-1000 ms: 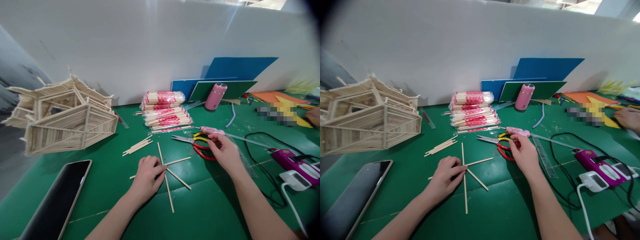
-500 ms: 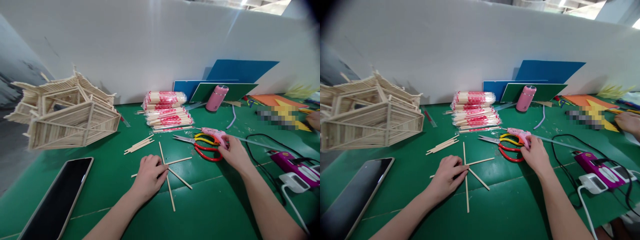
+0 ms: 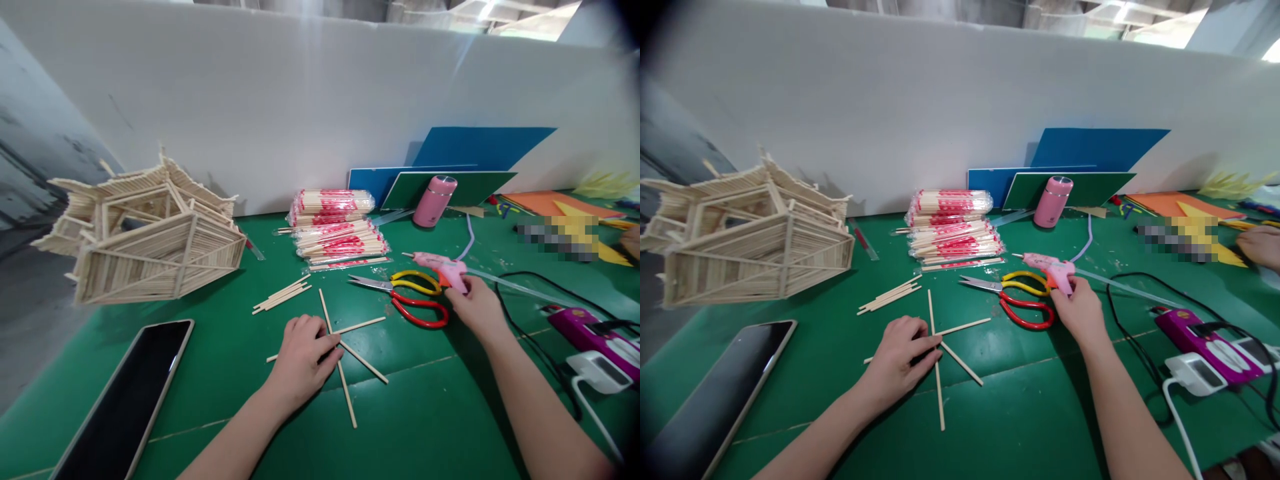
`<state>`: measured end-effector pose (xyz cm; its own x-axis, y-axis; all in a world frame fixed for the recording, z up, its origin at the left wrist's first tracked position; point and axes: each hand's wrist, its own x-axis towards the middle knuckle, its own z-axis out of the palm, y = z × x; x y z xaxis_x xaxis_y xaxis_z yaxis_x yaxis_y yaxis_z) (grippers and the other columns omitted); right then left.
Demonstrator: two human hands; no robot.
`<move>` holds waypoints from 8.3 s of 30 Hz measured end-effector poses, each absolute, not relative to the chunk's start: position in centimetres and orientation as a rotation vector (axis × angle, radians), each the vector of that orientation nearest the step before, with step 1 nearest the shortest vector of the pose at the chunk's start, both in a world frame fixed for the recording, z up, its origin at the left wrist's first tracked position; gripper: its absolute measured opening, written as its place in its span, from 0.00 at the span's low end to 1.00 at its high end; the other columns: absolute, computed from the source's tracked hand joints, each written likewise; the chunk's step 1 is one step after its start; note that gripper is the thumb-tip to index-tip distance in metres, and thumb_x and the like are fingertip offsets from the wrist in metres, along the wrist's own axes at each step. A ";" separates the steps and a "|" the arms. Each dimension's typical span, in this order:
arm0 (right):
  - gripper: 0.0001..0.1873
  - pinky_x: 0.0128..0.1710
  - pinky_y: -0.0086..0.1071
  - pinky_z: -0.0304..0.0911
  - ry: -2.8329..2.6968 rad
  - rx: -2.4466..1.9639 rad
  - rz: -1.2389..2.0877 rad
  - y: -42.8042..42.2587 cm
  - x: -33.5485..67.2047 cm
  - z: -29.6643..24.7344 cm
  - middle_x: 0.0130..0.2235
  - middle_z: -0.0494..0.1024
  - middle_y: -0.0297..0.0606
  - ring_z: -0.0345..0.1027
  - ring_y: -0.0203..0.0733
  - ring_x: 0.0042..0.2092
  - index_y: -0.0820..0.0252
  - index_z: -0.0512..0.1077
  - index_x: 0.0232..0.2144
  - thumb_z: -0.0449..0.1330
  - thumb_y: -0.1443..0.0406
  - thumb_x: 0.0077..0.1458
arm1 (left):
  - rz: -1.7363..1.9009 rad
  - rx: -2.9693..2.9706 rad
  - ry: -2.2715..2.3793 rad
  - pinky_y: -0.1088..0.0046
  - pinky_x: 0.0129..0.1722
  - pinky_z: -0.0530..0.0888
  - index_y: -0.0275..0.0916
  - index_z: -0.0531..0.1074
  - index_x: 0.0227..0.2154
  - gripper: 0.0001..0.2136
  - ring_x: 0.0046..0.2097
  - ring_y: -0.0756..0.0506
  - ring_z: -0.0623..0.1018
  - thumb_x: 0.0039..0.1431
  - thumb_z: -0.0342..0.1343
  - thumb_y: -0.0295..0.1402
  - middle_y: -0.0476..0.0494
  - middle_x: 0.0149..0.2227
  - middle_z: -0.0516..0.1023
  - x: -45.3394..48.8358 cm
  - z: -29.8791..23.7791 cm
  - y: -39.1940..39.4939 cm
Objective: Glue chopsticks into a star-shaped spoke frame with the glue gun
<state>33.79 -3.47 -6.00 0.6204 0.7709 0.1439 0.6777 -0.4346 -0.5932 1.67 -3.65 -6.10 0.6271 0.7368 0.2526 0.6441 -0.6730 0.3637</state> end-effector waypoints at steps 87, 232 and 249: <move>0.14 0.23 0.22 0.57 -1.480 -1.321 1.443 -7.1 25.3 -3.5 0.34 0.70 0.34 0.59 0.31 0.27 0.55 0.62 0.42 0.54 0.62 0.51 | 0.487 2.455 1.416 0.67 0.33 0.64 0.37 0.65 0.29 0.10 0.34 0.45 0.66 0.58 0.38 0.29 0.43 0.31 0.69 0.7 -5.6 -3.5; 0.08 0.39 0.29 0.61 -1.937 -1.410 0.750 -8.3 22.6 -4.2 0.36 0.71 0.36 0.65 0.39 0.37 0.55 0.65 0.36 0.50 0.62 0.54 | 0.988 2.004 1.426 0.78 0.24 0.64 0.36 0.71 0.27 0.09 0.25 0.52 0.68 0.54 0.46 0.31 0.47 0.23 0.68 0.3 -5.0 -3.7; 0.08 0.39 0.28 0.61 -1.949 -1.436 0.758 -8.4 22.7 -4.4 0.36 0.71 0.36 0.65 0.39 0.38 0.56 0.64 0.36 0.50 0.61 0.54 | 0.973 1.996 1.423 0.78 0.25 0.64 0.36 0.71 0.28 0.09 0.26 0.51 0.68 0.55 0.46 0.31 0.46 0.24 0.68 0.3 -5.1 -3.8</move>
<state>22.69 -8.37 -4.44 -0.2383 0.9626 0.1288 0.6227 0.2532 -0.7403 0.25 -3.79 -5.14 0.1983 0.9442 0.2630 0.5878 -0.3293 0.7390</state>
